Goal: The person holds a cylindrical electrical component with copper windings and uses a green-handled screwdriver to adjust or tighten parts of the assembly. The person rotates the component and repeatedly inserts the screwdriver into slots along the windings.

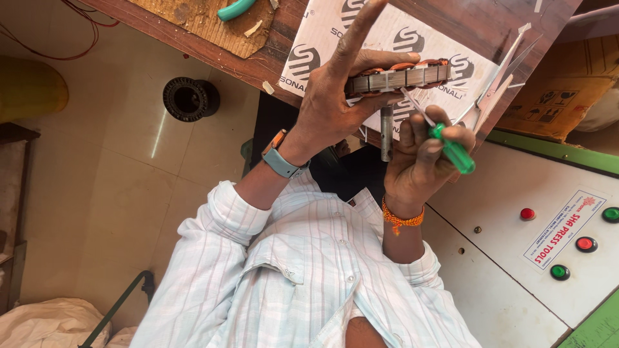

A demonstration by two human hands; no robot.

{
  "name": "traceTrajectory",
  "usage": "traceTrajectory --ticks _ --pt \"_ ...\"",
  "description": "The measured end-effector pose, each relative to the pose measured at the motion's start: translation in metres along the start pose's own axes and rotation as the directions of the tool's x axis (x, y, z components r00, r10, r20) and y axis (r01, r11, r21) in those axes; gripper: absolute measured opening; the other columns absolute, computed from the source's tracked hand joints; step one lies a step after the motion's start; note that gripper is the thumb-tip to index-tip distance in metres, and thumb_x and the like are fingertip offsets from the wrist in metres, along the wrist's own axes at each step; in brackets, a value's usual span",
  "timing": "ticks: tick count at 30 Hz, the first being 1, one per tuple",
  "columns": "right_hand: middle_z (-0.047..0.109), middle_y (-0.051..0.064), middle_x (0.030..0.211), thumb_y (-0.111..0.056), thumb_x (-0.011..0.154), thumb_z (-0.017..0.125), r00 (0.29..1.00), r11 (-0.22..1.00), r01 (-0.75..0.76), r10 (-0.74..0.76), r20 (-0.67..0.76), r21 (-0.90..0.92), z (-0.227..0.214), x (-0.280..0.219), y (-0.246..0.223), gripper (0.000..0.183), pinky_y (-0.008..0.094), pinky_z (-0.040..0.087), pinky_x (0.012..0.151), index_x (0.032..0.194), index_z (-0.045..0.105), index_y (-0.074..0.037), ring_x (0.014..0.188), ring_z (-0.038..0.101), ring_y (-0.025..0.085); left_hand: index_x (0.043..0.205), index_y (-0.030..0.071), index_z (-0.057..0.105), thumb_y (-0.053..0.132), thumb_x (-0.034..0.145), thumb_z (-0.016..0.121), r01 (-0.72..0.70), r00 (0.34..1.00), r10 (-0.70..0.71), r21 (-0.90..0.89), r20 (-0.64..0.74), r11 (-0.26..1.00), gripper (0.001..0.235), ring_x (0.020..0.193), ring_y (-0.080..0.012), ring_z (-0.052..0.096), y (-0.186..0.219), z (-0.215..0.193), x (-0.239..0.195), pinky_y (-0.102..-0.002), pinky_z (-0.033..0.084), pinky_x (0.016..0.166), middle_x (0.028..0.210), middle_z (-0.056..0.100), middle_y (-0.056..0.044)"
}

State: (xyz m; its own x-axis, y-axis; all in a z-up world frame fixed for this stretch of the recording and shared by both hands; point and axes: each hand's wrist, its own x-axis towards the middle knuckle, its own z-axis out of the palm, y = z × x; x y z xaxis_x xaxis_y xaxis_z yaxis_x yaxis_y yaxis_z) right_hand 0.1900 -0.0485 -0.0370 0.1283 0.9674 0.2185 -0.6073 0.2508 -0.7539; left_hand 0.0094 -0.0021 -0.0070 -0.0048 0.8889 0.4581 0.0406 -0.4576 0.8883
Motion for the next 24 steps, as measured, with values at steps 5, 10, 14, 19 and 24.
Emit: traceTrajectory --ticks 5,10,14,19,24 --pt "0.064 0.009 0.138 -0.013 0.109 0.060 0.991 0.904 -0.109 0.063 0.122 0.413 -0.003 0.008 -0.009 0.014 0.032 0.059 0.104 0.122 0.057 -0.014 0.122 0.070 0.020 0.169 0.030 0.009 0.016 0.098 0.085 0.007 1.000 -0.007 -0.027 0.024 1.000 0.105 0.126 -0.0184 0.070 0.002 -0.004 0.000 -0.033 0.060 0.112 0.141 0.066 -0.002" --pt "0.065 0.006 0.141 -0.007 0.105 0.059 0.941 0.666 -0.306 0.102 0.323 0.680 -0.014 0.019 -0.032 0.021 0.036 0.054 0.119 0.122 0.062 -0.019 0.130 0.067 0.021 0.172 0.029 0.007 0.015 0.096 0.089 -0.073 0.995 0.074 -0.019 0.071 0.997 0.112 0.125 -0.0165 0.071 -0.006 -0.013 0.000 -0.033 0.057 0.111 0.140 0.065 -0.003" --pt "0.063 0.010 0.142 -0.004 0.106 0.057 0.974 0.875 -0.138 0.036 0.223 0.465 -0.025 0.026 -0.035 0.020 0.031 0.059 0.108 0.121 0.058 -0.016 0.125 0.069 0.020 0.171 0.024 0.008 0.013 0.093 0.091 -0.123 0.985 0.127 -0.039 0.121 0.992 0.115 0.123 -0.0154 0.072 -0.011 -0.021 -0.002 -0.033 0.056 0.113 0.137 0.067 -0.004" --pt "0.061 0.016 0.137 0.000 0.106 0.058 0.987 0.976 -0.022 -0.012 0.159 0.215 -0.033 0.030 -0.034 0.017 0.033 0.061 0.101 0.118 0.053 -0.011 0.120 0.071 0.021 0.170 0.018 0.011 0.016 0.090 0.094 -0.132 0.980 0.131 0.002 0.148 0.991 0.115 0.120 -0.0151 0.073 -0.013 -0.023 -0.004 -0.032 0.054 0.115 0.135 0.073 -0.003" --pt "0.062 0.021 0.132 -0.002 0.106 0.062 0.992 0.995 0.011 -0.023 0.123 0.097 -0.034 0.030 -0.037 0.017 0.035 0.063 0.097 0.117 0.050 -0.008 0.116 0.072 0.022 0.171 0.020 0.012 0.014 0.091 0.093 -0.132 0.978 0.130 0.004 0.161 0.991 0.113 0.123 -0.0154 0.072 -0.011 -0.022 -0.003 -0.032 0.050 0.120 0.132 0.072 -0.002"
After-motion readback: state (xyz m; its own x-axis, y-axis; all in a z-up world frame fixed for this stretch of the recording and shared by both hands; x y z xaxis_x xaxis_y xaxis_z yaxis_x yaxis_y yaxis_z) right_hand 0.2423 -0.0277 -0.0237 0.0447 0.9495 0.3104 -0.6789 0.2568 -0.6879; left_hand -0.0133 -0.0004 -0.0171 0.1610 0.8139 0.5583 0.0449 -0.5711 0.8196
